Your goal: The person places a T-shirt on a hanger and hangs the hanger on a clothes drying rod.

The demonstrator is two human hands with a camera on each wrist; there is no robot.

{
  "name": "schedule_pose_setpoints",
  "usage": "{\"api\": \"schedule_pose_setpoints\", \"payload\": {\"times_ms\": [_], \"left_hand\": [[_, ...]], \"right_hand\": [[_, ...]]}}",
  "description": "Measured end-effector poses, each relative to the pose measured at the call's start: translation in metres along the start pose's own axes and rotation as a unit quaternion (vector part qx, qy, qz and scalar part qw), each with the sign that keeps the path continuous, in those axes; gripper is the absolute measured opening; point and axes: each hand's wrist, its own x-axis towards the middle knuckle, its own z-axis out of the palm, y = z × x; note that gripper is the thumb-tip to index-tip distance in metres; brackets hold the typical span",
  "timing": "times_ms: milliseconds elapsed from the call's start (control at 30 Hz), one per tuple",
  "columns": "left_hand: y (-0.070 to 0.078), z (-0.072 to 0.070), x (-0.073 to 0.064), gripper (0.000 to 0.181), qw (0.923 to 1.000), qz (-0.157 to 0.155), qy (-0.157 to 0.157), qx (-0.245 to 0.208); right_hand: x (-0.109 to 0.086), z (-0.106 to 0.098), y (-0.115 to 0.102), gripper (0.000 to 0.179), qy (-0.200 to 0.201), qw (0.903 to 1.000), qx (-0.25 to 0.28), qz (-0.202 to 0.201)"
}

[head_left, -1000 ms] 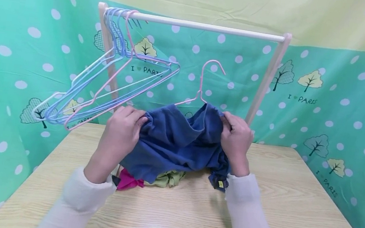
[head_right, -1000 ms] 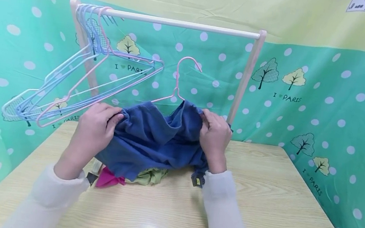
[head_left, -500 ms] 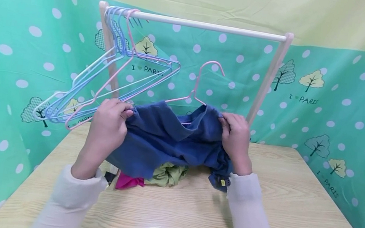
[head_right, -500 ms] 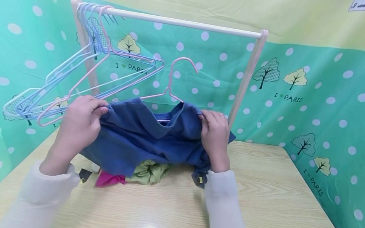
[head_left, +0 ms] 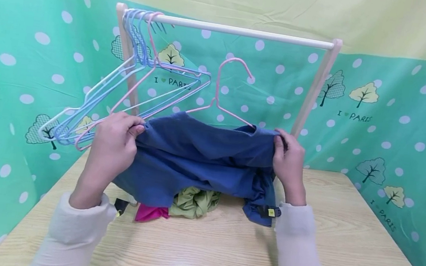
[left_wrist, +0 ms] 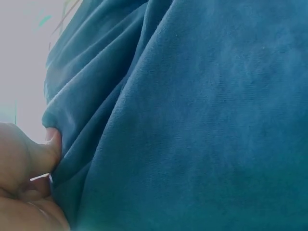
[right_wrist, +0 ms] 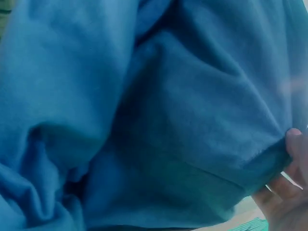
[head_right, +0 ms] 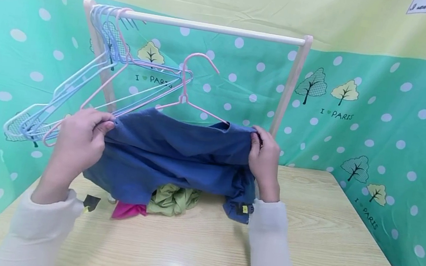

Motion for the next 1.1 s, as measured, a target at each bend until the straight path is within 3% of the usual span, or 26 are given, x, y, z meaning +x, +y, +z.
{"api": "schedule_pose_setpoints", "payload": {"times_ms": [100, 300, 400, 500, 733, 967, 1100], "left_hand": [[0.001, 0.001, 0.000, 0.010, 1.0000, -0.003, -0.002, -0.001], [0.002, 0.003, -0.001, 0.010, 1.0000, -0.005, -0.001, -0.001], [0.002, 0.003, -0.001, 0.009, 1.0000, 0.001, -0.004, -0.004], [0.002, 0.002, -0.001, 0.008, 0.9999, 0.008, -0.012, -0.006], [-0.001, 0.002, -0.001, 0.008, 0.9995, 0.016, -0.029, 0.002], [0.000, 0.005, -0.001, 0.009, 0.9993, -0.005, -0.036, 0.013], [0.003, 0.010, -0.001, 0.011, 0.9988, -0.012, -0.043, 0.021]], "right_hand": [[0.002, -0.002, -0.006, 0.030, 0.017, 0.9993, -0.013, -0.031], [0.004, 0.004, -0.018, 0.027, 0.022, 0.9896, -0.047, -0.134], [0.003, 0.007, -0.017, 0.022, 0.011, 0.9863, -0.058, -0.154], [0.002, 0.005, -0.012, 0.019, -0.021, 0.9867, -0.060, -0.150], [0.002, -0.006, -0.001, 0.022, -0.091, 0.9902, -0.057, -0.089], [0.002, -0.009, -0.012, 0.030, -0.113, 0.9886, -0.062, -0.078], [0.003, -0.005, -0.028, 0.035, -0.084, 0.9906, -0.047, -0.097]]}}
